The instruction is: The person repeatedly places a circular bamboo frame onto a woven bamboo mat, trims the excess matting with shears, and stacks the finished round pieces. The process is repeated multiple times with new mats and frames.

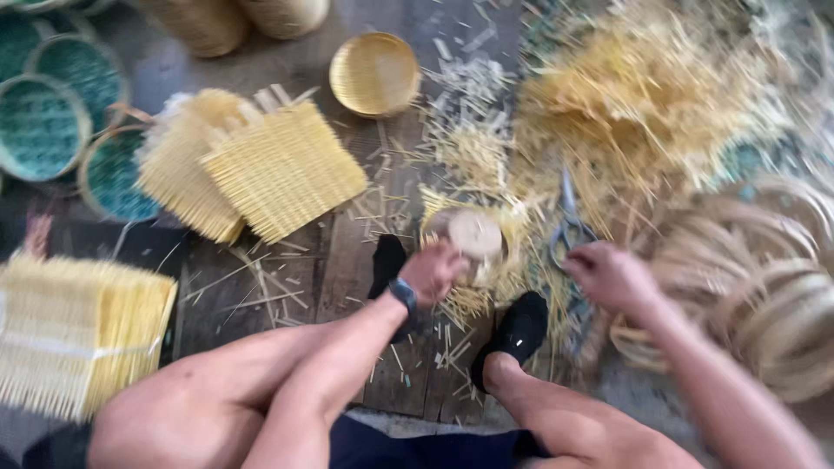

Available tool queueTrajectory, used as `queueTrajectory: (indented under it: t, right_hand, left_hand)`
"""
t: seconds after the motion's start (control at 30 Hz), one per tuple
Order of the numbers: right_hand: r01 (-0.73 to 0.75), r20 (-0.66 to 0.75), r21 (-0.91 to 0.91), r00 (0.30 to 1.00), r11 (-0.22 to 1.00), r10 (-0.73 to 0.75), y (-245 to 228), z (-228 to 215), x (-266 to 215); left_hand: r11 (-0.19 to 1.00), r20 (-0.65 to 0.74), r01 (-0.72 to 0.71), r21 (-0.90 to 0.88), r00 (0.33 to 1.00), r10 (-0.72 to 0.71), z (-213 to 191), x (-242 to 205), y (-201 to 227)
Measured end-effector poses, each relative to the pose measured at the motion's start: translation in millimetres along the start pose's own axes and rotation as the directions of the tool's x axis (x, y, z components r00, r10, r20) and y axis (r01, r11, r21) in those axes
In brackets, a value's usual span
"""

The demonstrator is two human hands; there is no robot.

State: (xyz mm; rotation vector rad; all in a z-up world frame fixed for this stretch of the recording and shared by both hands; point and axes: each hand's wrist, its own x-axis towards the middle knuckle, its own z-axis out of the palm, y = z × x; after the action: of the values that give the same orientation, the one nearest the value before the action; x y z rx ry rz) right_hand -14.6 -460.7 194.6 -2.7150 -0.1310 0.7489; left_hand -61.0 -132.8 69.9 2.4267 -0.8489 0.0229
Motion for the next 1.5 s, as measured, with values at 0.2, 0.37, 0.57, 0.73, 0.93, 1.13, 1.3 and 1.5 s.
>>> queueTrajectory:
  t: [0.2,0.37,0.57,0.73,0.93,1.13,1.3,1.5]
  right_hand:
    - [0.524,-0.354,0.092,0.812,0.847,-0.464,-77,96,51]
    - [0.589,-0.272,-0.122,0.754,0.799,-0.598,-141,140,83]
    - [0.472,-0.33,-0.192,0.795,0.861,-0.509,-140,121,79]
    - [0.4,-0.326,-0.163,0.841,0.902,-0.432,-141,134,81]
    - [0.454,-0.611,0.177,0.746,0.873,-0.264,-36,151,117]
    - [-0.368,-0.67,-0.428,0.742,0.825,-0.017,122,165,115]
    - [-0.419,-0.32,-0.062,0.868,0.906,0.38,150,188,107]
    - [-0.333,-0.031,-0.116,0.943,0.936,0.332,161,167,131]
  left_hand:
    - [0.943,-0.133,0.333,0.0,0.935,-0.33,27,-56,-8]
    - [0.786,-0.453,0.561,-0.258,0.649,-0.612,3,-28,-13]
    - [0.677,-0.473,0.53,-0.51,0.485,-0.736,-31,1,-18]
    - [0.743,-0.554,0.502,-0.444,0.497,-0.667,-26,8,-15]
    - [0.793,-0.402,0.484,-0.37,0.686,-0.607,14,30,3]
    - [0.678,0.026,0.725,-0.12,0.685,-0.728,31,59,35]
    - [0.789,0.16,0.614,0.025,0.777,-0.609,22,71,12]
    - [0.732,0.002,0.681,-0.034,0.732,-0.681,33,68,10]
